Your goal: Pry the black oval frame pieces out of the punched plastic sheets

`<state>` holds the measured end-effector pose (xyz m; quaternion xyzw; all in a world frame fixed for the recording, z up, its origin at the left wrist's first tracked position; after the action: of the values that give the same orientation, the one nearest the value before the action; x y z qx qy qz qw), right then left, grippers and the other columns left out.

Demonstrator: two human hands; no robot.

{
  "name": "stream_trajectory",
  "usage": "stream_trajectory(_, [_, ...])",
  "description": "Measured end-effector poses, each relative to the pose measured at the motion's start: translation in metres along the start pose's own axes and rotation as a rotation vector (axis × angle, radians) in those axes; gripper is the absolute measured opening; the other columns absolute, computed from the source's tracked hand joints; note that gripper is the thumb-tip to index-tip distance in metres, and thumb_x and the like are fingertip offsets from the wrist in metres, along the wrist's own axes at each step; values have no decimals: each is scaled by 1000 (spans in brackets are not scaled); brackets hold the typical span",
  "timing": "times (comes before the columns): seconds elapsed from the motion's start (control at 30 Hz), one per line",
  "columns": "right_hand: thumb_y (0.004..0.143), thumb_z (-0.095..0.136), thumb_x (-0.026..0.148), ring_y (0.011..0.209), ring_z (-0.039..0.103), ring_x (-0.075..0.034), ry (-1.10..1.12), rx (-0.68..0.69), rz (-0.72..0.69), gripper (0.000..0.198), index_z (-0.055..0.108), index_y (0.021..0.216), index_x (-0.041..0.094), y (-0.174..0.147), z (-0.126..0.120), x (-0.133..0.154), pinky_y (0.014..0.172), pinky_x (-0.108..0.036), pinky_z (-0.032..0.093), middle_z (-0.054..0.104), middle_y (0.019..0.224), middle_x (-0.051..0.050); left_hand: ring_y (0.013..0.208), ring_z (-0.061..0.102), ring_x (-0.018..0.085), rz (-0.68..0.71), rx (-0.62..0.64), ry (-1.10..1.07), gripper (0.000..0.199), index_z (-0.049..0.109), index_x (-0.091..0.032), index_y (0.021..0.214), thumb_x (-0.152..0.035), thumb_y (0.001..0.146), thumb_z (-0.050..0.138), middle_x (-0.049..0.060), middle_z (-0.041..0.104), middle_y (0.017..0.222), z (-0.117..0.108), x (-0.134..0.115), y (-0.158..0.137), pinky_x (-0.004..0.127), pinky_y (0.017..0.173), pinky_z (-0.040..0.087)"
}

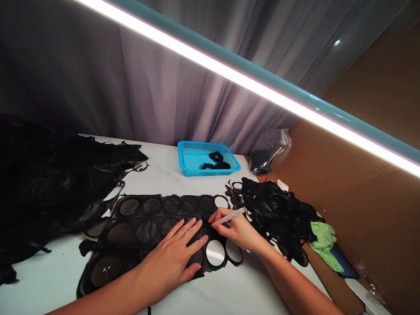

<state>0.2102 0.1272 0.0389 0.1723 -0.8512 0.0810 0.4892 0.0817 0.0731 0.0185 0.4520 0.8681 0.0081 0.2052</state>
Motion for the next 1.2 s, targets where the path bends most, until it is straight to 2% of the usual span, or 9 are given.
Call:
stream_trajectory(0.37, [83,58,14,76,56,-13,62,53,44,6,61,79,18,-1,5,0,66,-24,42,64,87,0,143,30,31,-23,73,32,63,40,-32,146,-30,88,64,8,28,158,4,0,1,53,114,30])
stream_trajectory(0.77, [84,58,13,78,58,-14,0,60,28,7,60,81,18,-1,4,1,67,-25,44,64,90,-1,143,30,31,-7,20,-3,59,41,-31,145,-30,89,62,6,28,159,2,-1,0,51,115,28])
stream_trajectory(0.9, [87,57,14,86,60,-16,-156,44,-59,15,54,74,20,-5,8,14,75,-27,46,64,96,-3,143,29,31,-7,-1,-8,58,41,-32,144,-30,89,61,5,27,159,-1,-2,0,51,115,28])
stream_trajectory(1.03, [87,54,8,96,59,-21,-458,28,-187,14,54,84,21,-18,33,30,83,-32,47,65,103,-8,146,21,32,-26,-3,2,65,37,-33,147,-28,87,63,5,17,162,-4,-2,0,52,115,29])
stream_trajectory(1.1, [85,52,5,92,59,-23,-611,13,-220,16,54,88,21,-20,37,29,80,-33,47,65,98,-9,146,21,33,-25,17,9,67,35,-33,147,-27,87,63,6,16,162,-2,-2,-1,53,115,29])
stream_trajectory(1.13, [85,50,5,87,58,-23,-665,-18,-208,16,54,87,21,-18,32,25,77,-33,47,65,94,-9,146,21,33,-21,17,10,66,36,-34,147,-27,88,63,6,16,162,-2,-2,-1,53,115,29])
stream_trajectory(1.2, [88,46,8,77,57,-21,-711,-149,-130,15,52,83,21,-7,0,13,69,-30,45,63,83,-7,146,20,33,-11,-1,7,62,38,-35,146,-27,89,61,4,15,162,-3,-2,-3,53,115,29])
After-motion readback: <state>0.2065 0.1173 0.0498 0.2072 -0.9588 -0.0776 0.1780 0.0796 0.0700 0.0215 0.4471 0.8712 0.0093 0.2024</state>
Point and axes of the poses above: each hand's wrist, its own y-axis towards the middle knuckle, its own z-axis out of the palm, x = y × z, the point moved 10 cm from there along y, towards the middle knuckle
